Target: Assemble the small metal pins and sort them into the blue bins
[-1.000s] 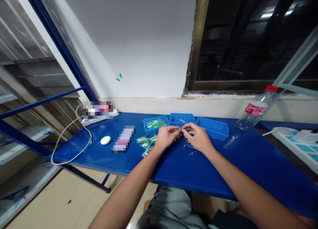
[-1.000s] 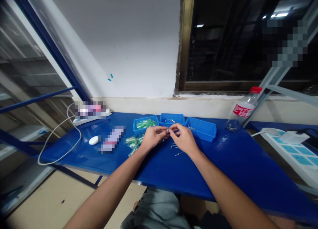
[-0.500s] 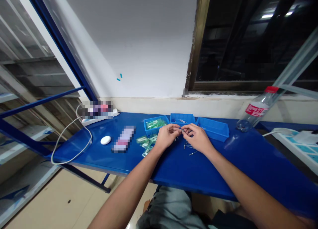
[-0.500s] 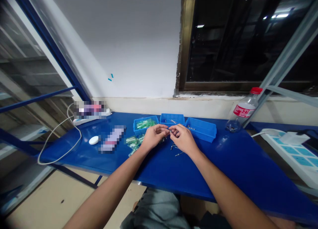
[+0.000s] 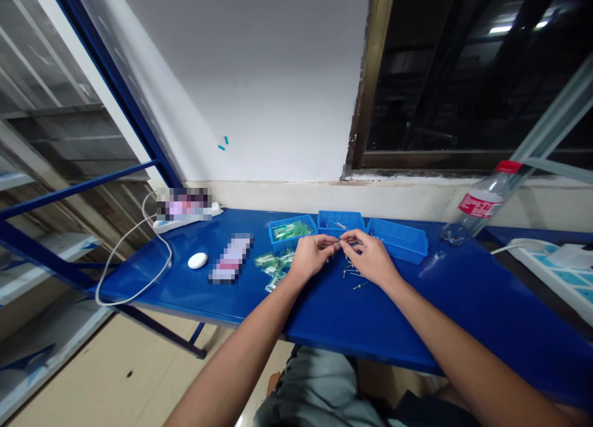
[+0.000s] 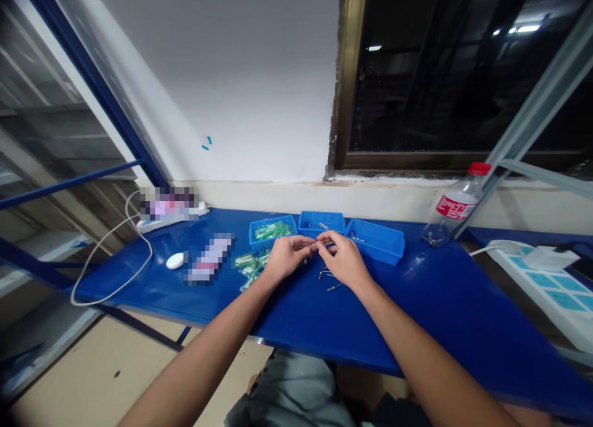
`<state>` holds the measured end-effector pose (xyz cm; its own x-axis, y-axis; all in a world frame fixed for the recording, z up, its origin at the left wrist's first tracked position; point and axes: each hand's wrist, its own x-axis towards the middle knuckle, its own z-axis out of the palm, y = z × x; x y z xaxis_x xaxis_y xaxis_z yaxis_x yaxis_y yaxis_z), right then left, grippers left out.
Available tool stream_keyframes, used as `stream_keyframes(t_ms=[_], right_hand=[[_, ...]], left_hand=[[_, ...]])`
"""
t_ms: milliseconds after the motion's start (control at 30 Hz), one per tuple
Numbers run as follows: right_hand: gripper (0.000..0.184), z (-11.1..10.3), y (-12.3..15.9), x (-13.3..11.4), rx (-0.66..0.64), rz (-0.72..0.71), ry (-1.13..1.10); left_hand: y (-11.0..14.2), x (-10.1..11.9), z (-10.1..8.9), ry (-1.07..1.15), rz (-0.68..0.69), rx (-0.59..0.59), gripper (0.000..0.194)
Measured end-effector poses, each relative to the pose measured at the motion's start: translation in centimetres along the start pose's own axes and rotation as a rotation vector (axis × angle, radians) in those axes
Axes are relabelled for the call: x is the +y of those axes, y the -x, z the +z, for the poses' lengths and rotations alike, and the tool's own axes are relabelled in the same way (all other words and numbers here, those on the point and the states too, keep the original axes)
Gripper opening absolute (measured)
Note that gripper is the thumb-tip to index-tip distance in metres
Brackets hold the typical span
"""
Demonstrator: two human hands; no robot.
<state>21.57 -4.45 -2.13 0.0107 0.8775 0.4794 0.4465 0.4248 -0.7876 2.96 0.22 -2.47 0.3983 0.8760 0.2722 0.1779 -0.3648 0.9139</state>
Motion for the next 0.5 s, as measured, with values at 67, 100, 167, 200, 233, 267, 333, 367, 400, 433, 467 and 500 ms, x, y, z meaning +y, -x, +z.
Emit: stream_keyframes(t_ms=[67,100,167,200,233,267,333,367,400,433,467,500], right_hand=[[0.015,0.04,0.0,0.06,-0.011,-0.008,0.012],[0.015,0.09,-0.01,0.12,-0.012,-0.012,0.011],[0.017,0.21,-0.01,0.26,-0.002,-0.013,-0.003],[0.02,0.27,0.0,0.32,0.004,-0.012,-0.007],[0.022,0.32,0.01,0.34,0.01,-0.013,-0.006],[0.024,0.35,0.02,0.33,0.012,-0.016,0.002],[0.026,0.3,0.03,0.22,-0.002,-0.035,0.031],[0.025,0.24,0.04,0.13,-0.011,-0.049,0.048],[0.023,0.15,0.03,0.05,-0.019,-0.064,0.066],[0.021,0.05,0.02,0.0,-0.022,-0.076,0.084],[0.02,-0.04,0.0,-0.02,-0.02,-0.083,0.098],[0.018,-0.12,-0.02,0.01,-0.015,-0.083,0.106]], left_hand=[[-0.09,-0.19,0.12,0.021,0.007,0.012,0.015],[-0.13,-0.24,0.18,0.044,0.011,0.018,0.015],[-0.18,-0.25,0.25,0.096,0.02,0.019,0.022],[-0.2,-0.22,0.26,0.116,0.025,0.014,0.026],[-0.2,-0.17,0.26,0.13,0.028,0.007,0.03],[-0.19,-0.1,0.25,0.137,0.027,0.003,0.034],[-0.12,0.06,0.21,0.119,0.018,0.009,0.037],[-0.06,0.14,0.19,0.103,0.014,0.017,0.036],[0.01,0.24,0.17,0.085,0.012,0.025,0.033],[0.09,0.35,0.14,0.067,0.011,0.029,0.028],[0.19,0.47,0.12,0.049,0.009,0.025,0.025],[0.28,0.6,0.09,0.033,0.007,0.015,0.026]])
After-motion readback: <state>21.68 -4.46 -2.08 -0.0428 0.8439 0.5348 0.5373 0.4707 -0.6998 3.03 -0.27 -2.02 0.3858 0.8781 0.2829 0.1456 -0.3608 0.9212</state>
